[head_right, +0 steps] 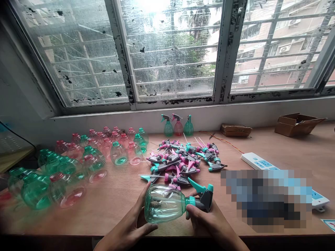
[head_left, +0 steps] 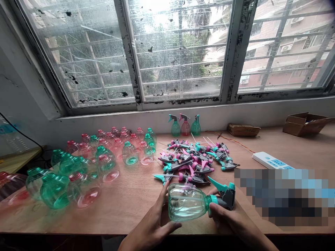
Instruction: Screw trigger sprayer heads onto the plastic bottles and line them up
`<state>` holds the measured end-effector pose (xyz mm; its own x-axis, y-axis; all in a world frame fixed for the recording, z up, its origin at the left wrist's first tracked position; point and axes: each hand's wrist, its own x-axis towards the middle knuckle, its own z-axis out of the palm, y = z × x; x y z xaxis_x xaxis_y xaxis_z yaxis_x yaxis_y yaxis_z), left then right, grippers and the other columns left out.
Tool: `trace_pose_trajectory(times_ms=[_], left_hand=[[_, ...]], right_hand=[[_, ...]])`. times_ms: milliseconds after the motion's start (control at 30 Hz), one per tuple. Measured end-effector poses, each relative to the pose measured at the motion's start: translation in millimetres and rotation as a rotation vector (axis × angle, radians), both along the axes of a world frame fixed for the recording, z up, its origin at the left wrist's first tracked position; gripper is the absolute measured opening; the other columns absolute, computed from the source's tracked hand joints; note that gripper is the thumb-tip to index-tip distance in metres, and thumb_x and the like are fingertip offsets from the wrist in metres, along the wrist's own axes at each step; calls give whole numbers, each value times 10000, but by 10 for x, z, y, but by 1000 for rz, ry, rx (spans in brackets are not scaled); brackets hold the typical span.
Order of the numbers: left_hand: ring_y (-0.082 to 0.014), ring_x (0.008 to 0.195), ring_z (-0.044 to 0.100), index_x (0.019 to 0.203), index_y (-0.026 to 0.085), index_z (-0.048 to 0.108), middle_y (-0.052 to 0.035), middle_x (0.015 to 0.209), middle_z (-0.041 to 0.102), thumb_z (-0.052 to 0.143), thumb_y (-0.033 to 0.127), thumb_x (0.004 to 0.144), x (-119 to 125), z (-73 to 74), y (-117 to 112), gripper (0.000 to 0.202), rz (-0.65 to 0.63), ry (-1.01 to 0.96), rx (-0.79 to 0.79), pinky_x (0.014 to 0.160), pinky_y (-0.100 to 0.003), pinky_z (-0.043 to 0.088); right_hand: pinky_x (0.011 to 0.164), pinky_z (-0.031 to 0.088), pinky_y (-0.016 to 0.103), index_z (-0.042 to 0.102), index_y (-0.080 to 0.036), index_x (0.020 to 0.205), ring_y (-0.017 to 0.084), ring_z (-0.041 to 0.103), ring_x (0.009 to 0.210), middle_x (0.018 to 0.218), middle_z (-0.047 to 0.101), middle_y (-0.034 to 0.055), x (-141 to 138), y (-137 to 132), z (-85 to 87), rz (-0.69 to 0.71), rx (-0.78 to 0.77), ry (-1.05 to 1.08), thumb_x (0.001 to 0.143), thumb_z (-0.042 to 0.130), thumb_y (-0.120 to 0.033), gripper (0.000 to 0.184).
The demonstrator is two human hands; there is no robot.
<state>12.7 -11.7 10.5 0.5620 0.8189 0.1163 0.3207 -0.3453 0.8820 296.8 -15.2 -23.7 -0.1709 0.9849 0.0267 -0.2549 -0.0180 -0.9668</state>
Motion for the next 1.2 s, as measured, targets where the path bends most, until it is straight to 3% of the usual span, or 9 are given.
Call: trace_pose_trajectory(times_ms=[233,400,567,733,833,1200], left_hand=[[-323,1580,191,1615,381,-40,-31,1734,167,714,211,920,-7,18,5,1040,4,23,-27,1293,-540,173],[-338,1575,202,1623,374,13,-40,1730,189,695,250,942,4,-16,7,971,13,-27,3,1295,-542,162],[-316,1553,282,1618,396,-10,-43,1714,246,652,230,969,15,-44,15,942,-1,-58,9,1289,-519,206],[-331,1554,273,1615,388,-53,-56,1717,231,705,164,904,8,16,-1,1063,-23,-49,-31,1279,-532,233],[-324,1565,242,1619,379,-32,-51,1718,224,680,183,926,3,37,-12,1012,-6,-20,-20,1283,-533,214],[-331,1565,240,1615,391,-49,-45,1736,154,693,231,929,0,-49,12,1023,17,1,36,1292,-528,186]], right_hand=[[595,428,312,652,-204,954,188,627,595,656,752,9,-8,0,5,-39,1,-18,761,846,-522,420],[529,397,298,649,-213,920,169,594,515,639,743,5,-21,-6,32,-18,3,-16,767,833,-529,396],[517,395,286,638,-222,948,162,582,512,639,740,-5,-18,-8,44,-11,-2,-5,761,842,-532,415],[537,408,279,636,-232,952,150,575,536,643,735,-15,-16,-17,59,-3,-2,0,773,840,-526,400],[540,410,281,638,-233,957,157,583,543,644,736,-13,-19,-20,66,-9,-1,-8,761,846,-534,415],[554,410,298,657,-219,926,180,612,564,648,742,0,-25,-21,66,-30,-17,-37,723,855,-565,447]])
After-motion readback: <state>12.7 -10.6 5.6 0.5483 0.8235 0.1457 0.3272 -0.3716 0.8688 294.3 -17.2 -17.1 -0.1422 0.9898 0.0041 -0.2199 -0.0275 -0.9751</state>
